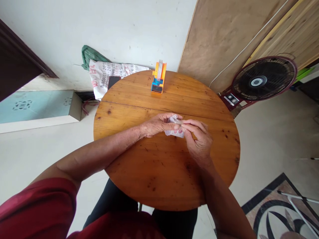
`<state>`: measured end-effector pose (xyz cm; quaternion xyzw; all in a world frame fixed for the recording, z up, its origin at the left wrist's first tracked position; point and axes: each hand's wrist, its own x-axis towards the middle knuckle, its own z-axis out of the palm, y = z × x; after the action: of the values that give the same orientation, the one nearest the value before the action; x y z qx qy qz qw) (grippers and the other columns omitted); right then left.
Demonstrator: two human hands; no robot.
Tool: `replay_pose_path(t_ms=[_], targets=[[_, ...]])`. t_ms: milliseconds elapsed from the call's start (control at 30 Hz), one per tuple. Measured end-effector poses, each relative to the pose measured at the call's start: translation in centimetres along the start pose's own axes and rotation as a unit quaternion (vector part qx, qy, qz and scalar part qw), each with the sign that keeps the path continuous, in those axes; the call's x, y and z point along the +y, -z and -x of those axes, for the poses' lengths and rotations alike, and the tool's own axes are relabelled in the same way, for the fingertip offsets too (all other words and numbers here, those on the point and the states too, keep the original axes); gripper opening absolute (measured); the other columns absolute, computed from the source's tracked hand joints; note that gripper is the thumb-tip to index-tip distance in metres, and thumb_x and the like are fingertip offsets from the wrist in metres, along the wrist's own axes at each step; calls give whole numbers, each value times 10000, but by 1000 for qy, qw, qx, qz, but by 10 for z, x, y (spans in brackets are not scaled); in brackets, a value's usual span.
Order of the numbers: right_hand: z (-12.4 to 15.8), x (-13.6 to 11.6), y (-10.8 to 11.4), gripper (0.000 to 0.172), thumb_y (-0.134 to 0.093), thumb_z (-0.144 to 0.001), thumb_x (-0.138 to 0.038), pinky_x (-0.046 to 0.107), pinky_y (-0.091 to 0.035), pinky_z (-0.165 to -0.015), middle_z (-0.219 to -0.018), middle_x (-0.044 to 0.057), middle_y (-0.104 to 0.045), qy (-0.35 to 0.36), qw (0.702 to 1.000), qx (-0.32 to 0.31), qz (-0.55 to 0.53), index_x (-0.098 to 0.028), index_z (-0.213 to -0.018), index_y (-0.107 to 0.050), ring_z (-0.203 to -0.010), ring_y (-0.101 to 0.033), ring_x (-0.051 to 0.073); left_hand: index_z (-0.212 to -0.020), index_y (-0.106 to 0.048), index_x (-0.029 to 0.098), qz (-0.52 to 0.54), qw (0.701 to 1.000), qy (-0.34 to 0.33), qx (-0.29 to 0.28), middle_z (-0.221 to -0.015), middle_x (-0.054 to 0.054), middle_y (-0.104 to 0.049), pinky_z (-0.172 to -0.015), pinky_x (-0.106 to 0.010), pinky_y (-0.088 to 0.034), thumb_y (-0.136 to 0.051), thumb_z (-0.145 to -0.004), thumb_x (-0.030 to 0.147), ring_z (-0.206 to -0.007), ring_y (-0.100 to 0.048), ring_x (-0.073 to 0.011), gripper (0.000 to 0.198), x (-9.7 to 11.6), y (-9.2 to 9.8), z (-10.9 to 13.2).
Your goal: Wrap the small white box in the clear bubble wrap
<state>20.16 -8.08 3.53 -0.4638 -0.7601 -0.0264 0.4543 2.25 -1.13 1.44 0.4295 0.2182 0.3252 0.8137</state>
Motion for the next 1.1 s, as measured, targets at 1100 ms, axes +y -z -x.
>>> replay_pose_path(t_ms=[1100], targets=[[4, -3, 6, 333, -578, -899, -248, 521, -494, -1001, -1396, 80, -556, 31, 999, 26, 19, -309, -1219, -645, -1174, -619, 291, -1103, -710, 166, 93, 995, 16, -21, -1141, -84, -732, -830, -344, -553, -874, -715, 260, -917, -695, -186, 432, 13, 0, 4]])
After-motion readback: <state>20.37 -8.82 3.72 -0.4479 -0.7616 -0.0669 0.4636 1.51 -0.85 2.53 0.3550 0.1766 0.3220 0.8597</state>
